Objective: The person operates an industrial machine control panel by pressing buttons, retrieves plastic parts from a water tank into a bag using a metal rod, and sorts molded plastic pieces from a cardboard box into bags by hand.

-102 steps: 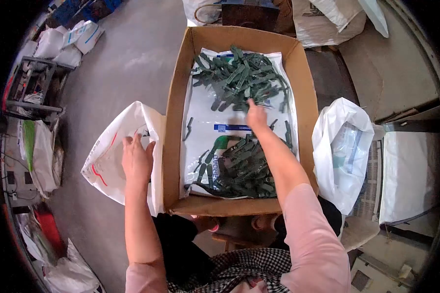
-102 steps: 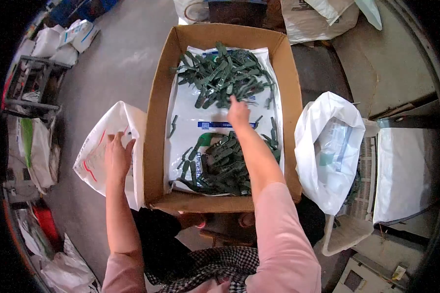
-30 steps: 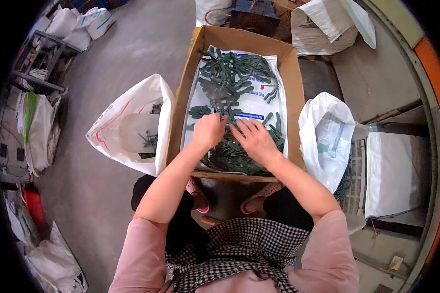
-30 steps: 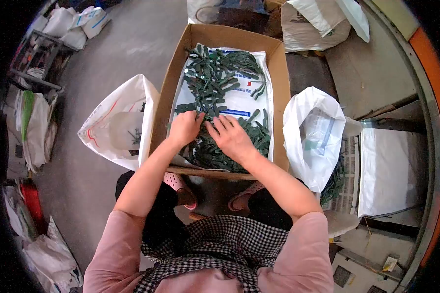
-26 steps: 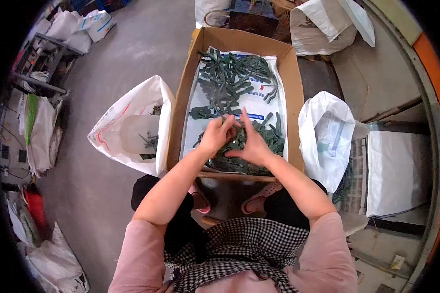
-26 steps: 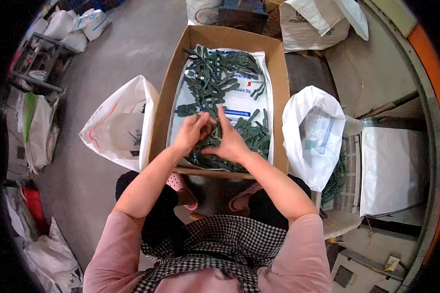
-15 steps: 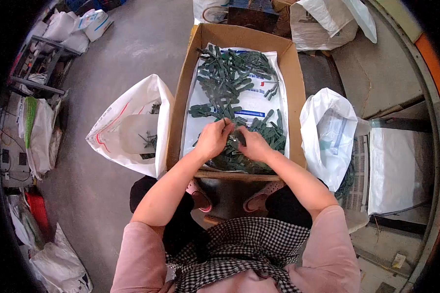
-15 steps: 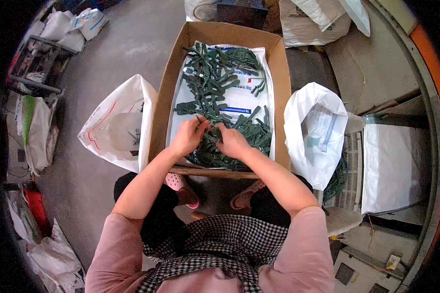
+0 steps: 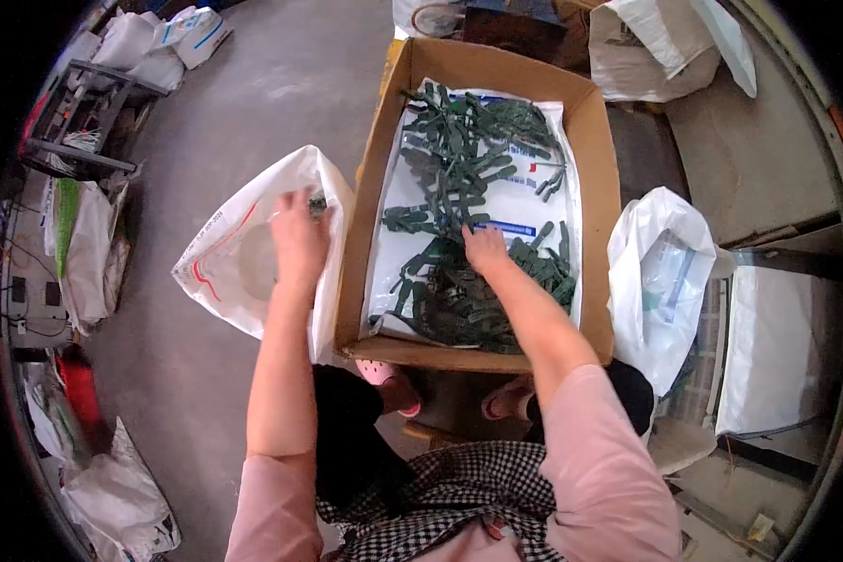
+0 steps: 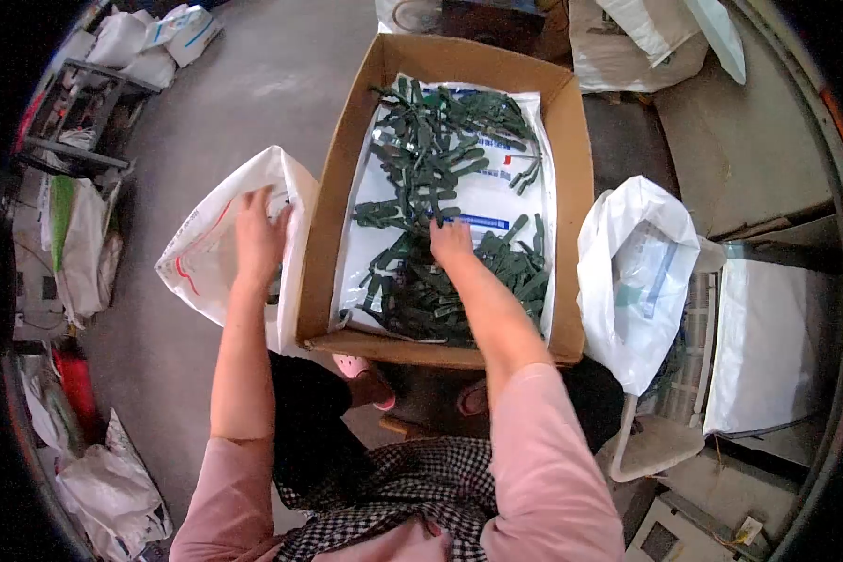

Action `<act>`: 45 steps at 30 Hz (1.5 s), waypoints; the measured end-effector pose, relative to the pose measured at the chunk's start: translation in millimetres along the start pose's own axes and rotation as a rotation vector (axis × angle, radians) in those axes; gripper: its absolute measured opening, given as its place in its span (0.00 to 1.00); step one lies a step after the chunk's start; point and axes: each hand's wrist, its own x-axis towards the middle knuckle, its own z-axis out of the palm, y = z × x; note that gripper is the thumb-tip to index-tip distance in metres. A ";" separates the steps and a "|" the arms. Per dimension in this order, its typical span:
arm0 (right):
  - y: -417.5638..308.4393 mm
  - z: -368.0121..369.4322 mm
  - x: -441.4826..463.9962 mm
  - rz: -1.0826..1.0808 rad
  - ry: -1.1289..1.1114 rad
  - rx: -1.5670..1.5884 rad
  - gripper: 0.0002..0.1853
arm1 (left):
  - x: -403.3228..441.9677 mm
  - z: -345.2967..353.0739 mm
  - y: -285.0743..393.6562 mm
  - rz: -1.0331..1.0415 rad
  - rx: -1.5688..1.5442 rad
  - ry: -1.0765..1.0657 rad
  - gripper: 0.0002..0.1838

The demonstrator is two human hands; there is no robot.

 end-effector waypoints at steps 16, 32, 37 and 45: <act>7.4 -123.5 -167.6 -0.230 0.494 0.051 0.31 | -75.2 67.2 118.6 0.264 -0.404 -0.197 0.15; 4.5 -122.3 -144.5 -0.218 0.107 0.874 0.34 | -69.7 55.0 129.3 -0.265 -1.100 -0.594 0.14; 17.7 -98.1 -139.4 -0.041 0.184 -0.003 0.29 | -56.6 44.1 106.2 0.260 -0.301 -0.133 0.08; 24.4 -23.0 -106.3 -0.165 -0.078 0.277 0.16 | -57.3 36.0 92.9 0.331 -0.418 -0.231 0.08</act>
